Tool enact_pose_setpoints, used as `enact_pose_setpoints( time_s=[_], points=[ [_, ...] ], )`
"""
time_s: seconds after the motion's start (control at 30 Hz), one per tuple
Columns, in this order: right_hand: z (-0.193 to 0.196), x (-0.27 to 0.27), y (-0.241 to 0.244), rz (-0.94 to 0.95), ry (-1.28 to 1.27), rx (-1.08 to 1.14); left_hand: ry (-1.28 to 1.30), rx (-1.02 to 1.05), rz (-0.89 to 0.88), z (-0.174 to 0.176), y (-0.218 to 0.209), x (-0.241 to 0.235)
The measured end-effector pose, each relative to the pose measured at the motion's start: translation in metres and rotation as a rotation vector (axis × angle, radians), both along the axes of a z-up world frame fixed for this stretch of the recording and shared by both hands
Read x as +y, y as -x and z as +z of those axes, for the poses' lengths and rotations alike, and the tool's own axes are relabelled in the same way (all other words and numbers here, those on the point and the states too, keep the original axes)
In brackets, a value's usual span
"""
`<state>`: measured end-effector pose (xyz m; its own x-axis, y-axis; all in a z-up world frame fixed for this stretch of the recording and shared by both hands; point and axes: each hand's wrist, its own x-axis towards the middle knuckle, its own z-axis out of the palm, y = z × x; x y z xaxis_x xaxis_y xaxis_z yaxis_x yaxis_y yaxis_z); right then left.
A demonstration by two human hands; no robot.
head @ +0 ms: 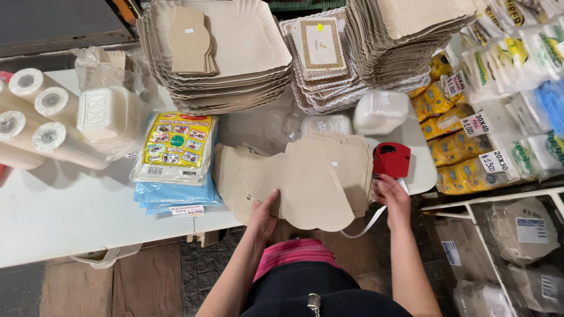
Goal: The person applies price labels to a stack of cardboard container lids using a handheld labeling gun, handling them one at a time and moving them into a new stack.
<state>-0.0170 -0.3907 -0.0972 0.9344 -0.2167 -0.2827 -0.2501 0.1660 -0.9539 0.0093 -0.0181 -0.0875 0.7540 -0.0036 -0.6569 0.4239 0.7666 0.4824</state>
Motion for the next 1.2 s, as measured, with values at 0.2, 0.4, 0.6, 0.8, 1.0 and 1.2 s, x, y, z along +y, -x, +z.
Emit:
enact_pose_setpoints(
  time_s=[0.2,0.4,0.6,0.8,1.0,1.2],
  points=[
    [-0.141,-0.087,-0.035,-0.198,1.103,0.532,-0.06,-0.01,0.082,0.016,0.005,-0.005],
    [-0.169,-0.093,-0.061,-0.194,1.078,0.586,-0.092,-0.032,0.061,-0.004,0.008,-0.004],
    [-0.12,-0.077,-0.038,-0.386,0.651,0.408,-0.073,-0.017,0.08,0.019,-0.001,0.004],
    [0.02,-0.021,0.064,0.026,0.234,-0.156,-0.065,-0.075,0.043,0.012,-0.014,0.006],
    [0.043,0.063,0.103,0.053,0.269,0.087,-0.026,-0.113,-0.07,0.012,-0.019,-0.018],
    [0.101,0.13,0.086,0.33,0.279,-0.07,-0.076,-0.085,-0.187,0.025,-0.005,-0.038]
  ],
)
